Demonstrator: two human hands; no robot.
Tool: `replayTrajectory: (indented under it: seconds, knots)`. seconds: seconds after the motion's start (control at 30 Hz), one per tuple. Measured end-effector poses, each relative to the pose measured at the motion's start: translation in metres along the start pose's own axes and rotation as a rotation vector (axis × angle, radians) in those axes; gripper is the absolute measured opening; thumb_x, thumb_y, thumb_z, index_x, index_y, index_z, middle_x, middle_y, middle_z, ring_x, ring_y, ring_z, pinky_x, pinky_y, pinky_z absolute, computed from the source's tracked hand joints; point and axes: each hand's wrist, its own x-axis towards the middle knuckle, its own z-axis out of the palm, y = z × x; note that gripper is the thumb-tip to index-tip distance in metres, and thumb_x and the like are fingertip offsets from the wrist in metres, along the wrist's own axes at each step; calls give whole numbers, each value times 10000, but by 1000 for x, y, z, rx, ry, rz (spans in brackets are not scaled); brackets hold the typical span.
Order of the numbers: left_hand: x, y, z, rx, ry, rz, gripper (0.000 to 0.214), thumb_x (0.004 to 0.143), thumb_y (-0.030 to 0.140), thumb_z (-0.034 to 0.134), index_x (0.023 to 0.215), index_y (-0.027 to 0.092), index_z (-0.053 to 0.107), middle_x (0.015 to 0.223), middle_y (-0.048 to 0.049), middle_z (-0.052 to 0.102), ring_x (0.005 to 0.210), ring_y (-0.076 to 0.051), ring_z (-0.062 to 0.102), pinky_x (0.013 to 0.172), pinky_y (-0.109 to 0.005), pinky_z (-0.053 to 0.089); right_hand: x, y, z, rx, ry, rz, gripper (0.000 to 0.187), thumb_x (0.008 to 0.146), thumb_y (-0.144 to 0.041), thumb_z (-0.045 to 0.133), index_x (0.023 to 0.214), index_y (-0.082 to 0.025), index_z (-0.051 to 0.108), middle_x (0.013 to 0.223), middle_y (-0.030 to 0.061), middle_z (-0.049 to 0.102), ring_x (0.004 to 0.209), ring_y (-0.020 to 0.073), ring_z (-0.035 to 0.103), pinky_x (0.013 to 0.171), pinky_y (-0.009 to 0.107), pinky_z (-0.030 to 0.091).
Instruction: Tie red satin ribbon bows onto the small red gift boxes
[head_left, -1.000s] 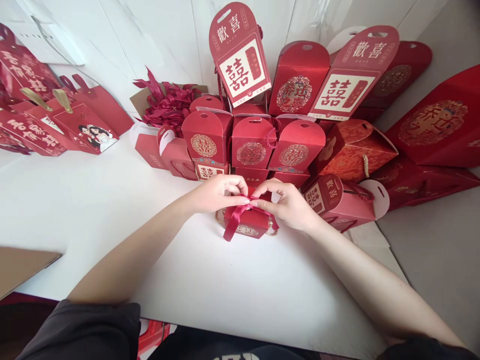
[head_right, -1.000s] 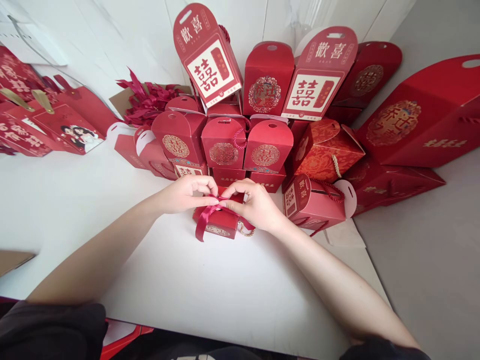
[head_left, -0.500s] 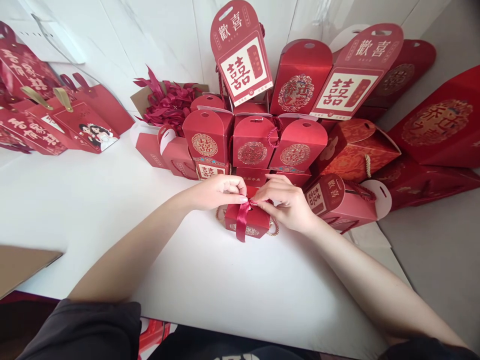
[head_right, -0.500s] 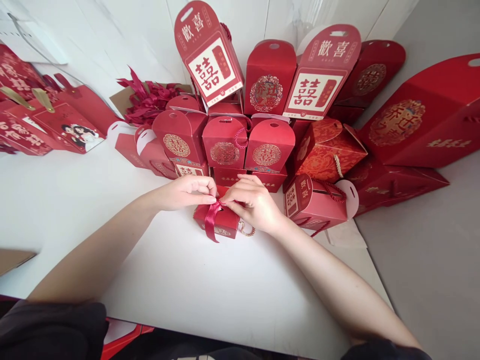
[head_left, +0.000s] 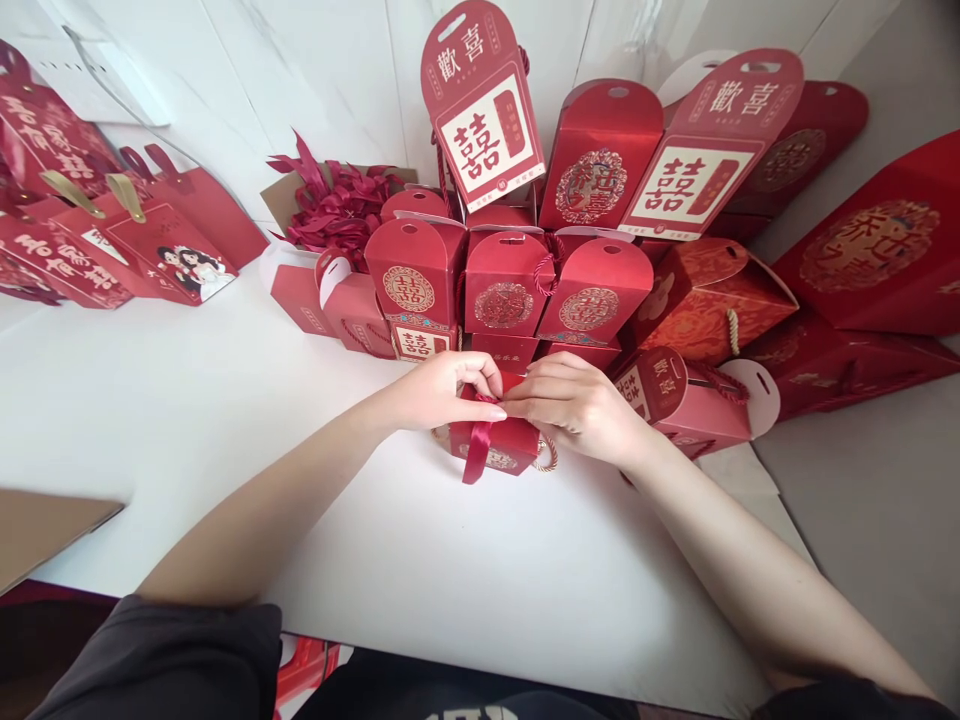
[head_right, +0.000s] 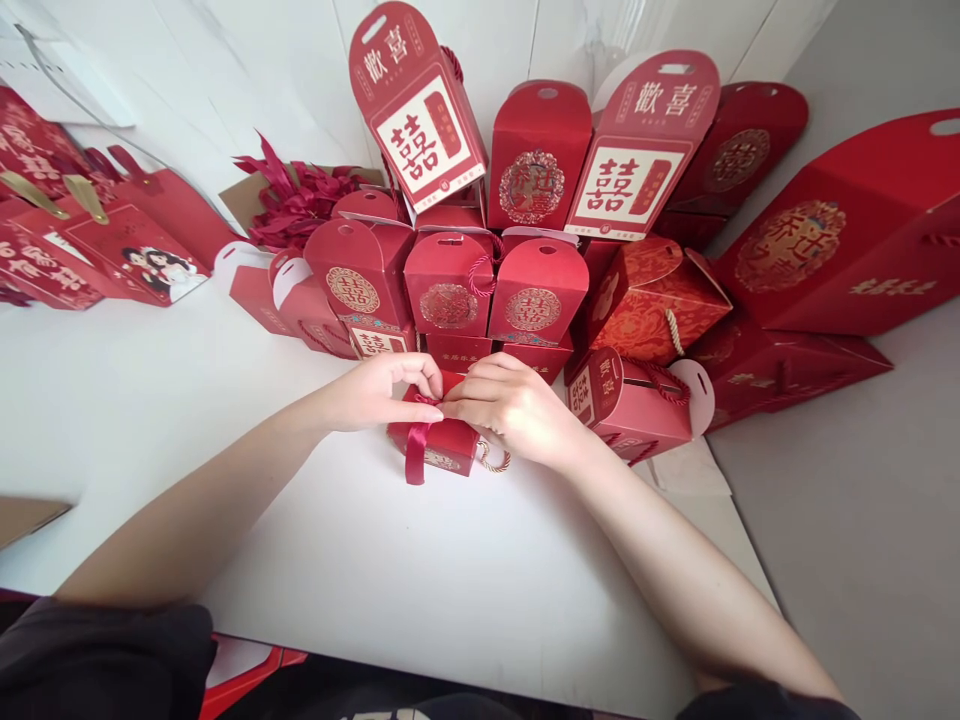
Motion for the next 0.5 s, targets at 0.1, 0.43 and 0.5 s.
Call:
replayTrajectory:
  seconds: [0.1,0.43,0.5]
  knots:
    - [0,1,0,7,-10,-9,228,779,332,709,918,182,607,891,-15,684,832,-162,640,771,-303,470,1,0,2,86,16,103,163,928,-157,565,1011,-243,676,924,22,735,865,191,630,859,384,458]
    - [-8,15,9,286,160,120,76,798,154,618,860,192,638,807,27,677,758,-119,621,734,-251,461,5,0,8,302,27,303,136,911,-144,563,995,-222,636,971,56,676,928,212,582,862,378,482]
    - [-9,17,14,391,224,175,88,795,113,595,824,191,624,754,41,643,690,-102,582,673,-232,441,5,-1,7,303,27,309,134,915,-142,556,992,-218,635,963,56,670,921,208,576,856,371,479]
